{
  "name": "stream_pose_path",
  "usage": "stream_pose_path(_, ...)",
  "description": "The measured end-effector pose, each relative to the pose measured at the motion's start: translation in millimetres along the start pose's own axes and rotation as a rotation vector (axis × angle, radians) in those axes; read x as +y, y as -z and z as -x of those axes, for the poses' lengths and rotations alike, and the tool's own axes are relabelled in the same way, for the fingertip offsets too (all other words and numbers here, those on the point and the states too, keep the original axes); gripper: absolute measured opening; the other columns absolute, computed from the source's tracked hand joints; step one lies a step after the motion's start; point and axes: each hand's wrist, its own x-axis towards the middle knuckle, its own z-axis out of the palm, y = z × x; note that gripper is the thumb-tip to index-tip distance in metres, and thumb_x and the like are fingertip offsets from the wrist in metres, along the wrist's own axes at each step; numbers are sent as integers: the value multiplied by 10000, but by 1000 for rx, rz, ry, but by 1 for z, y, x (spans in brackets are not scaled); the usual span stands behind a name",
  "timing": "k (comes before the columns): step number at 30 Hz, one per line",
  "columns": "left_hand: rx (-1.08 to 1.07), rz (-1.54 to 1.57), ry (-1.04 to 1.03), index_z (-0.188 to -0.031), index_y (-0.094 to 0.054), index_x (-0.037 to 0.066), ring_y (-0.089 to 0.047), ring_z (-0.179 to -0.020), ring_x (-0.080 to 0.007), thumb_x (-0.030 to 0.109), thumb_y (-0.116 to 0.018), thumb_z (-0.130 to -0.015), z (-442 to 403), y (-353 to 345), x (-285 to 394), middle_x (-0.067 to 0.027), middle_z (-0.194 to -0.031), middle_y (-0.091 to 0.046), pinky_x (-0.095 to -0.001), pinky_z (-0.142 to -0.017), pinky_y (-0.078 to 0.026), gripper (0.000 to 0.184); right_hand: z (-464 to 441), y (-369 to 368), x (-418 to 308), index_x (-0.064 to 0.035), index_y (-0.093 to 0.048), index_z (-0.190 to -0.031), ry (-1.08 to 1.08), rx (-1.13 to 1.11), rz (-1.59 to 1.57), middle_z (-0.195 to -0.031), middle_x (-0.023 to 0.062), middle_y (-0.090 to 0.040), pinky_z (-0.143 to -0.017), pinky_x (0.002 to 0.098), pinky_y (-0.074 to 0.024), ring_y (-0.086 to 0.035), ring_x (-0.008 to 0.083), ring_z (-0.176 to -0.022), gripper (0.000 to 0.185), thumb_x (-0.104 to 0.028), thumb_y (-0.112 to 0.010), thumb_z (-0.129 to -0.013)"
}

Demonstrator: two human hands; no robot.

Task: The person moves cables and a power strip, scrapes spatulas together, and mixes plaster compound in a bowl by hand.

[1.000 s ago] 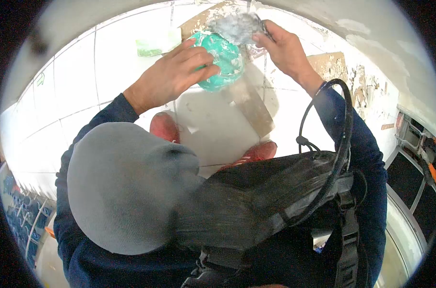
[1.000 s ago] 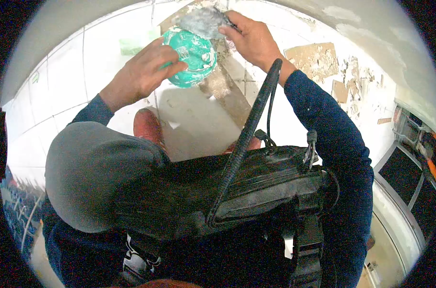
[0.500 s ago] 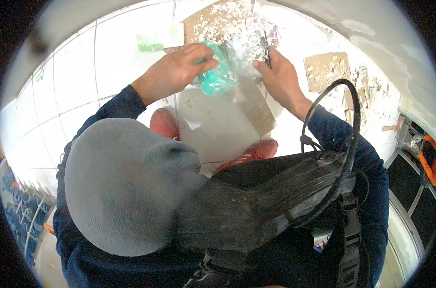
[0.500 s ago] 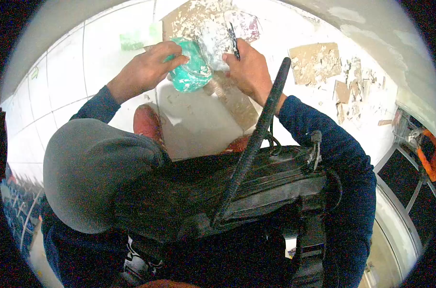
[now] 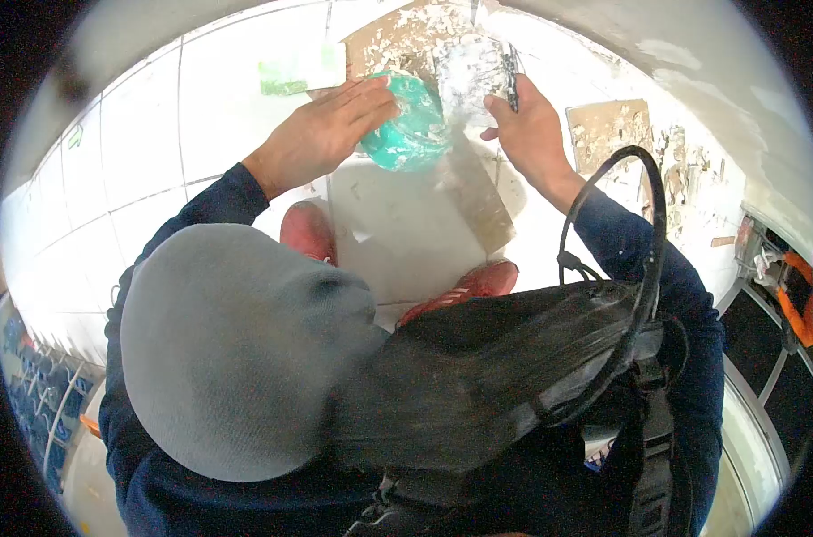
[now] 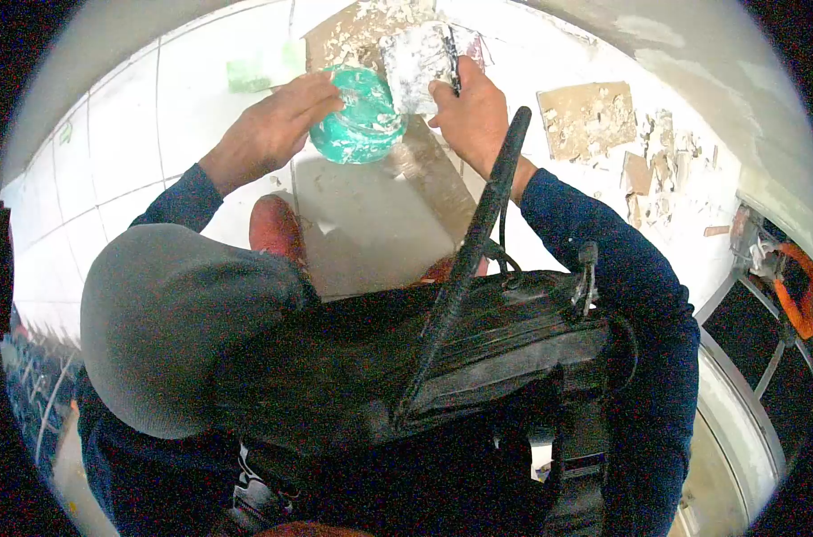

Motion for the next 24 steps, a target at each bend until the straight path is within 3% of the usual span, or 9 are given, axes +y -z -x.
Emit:
stream_pose_path(3,-60,45,51,-1231,-596,83,-543,-1217,-317,-3,-599,-787,2,-1,3,-131,-1252,-571,-391,-996,-500,452,0,-6,9,69,-522,-1015,86,24,60,-851,245,-657,-587,404,-542,-695,312,-606,269,-160,-598,-898)
stream_pose_path(10,-101,33,76,-1268,-577,56,-567,-1152,-324,20,-622,-784,-5,-13,16,-141,-1198,-566,-380,-983,-501,487,17,-13,-27,86,-519,-981,59,48,55,-842,246,-641,-593,378,-564,-702,317,-667,249,-142,-583,-903)
stream_pose_path(12,-89,45,105,-1273,-576,57,-566,-1146,-327,29,-621,-788,-7,-15,18,-143,-1193,-563,-381,-990,-495,487,1,-20,-10,89,-522,-1021,-67,42,-454,-872,252,-630,-603,337,-592,-705,312,-709,229,-112,-554,-918)
stream_pose_path(14,-22,-3,138,-1292,-563,53,-548,-1175,-327,22,-584,-816,-10,-13,19,-150,-1213,-551,-395,-1016,-476,477,-26,-8,39,95,-518,-1081,277,59,-244,-868,239,-616,-632,307,-611,-705,299,-736,254,-100,-547,-922)
stream_pose_path(17,-36,-11,-35,-1316,-543,57,-532,-1191,-333,33,-545,-847,-6,1,19,-152,-1228,-543,-424,-1044,-452,469,-32,23,9,34,-540,-1143,81,250,-192,-889,198,-633,-662,353,-598,-699,304,-762,253,-67,-552,-911)
stream_pose_path(19,-47,1,-68,-1326,-533,58,-530,-1193,-335,45,-543,-844,-5,6,24,-149,-1229,-544,-436,-1050,-446,482,-39,43,3,-71,-573,-1158,415,176,632,-936,140,-654,-698,386,-577,-675,305,-838,293,-28,-566,-869)
stream_pose_path(20,-63,27,-98,-1336,-523,59,-527,-1195,-337,57,-541,-841,-5,7,26,-147,-1231,-544,-448,-1056,-441,496,-38,44,3,-71,-573,-1158,410,179,630,-936,140,-654,-698,386,-577,-675,305,-838,293,-28,-566,-869)
stream_pose_path(22,-81,33,-117,-1328,-525,51,-528,-1192,-338,72,-548,-829,-7,8,26,-144,-1227,-545,-451,-1058,-438,500,-34,43,-2,-149,-591,-1162,840,169,751,-968,92,-666,-724,404,-558,-644,304,-916,355,-16,-570,-833)
stream_pose_path(24,-98,38,-135,-1320,-528,44,-529,-1190,-338,87,-555,-817,-9,9,25,-140,-1223,-546,-454,-1061,-436,505,-17,31,-14,-148,-590,-1167,863,108,680,-931,102,-660,-747,397,-555,-641,295,-936,346,-37,-573,-839)
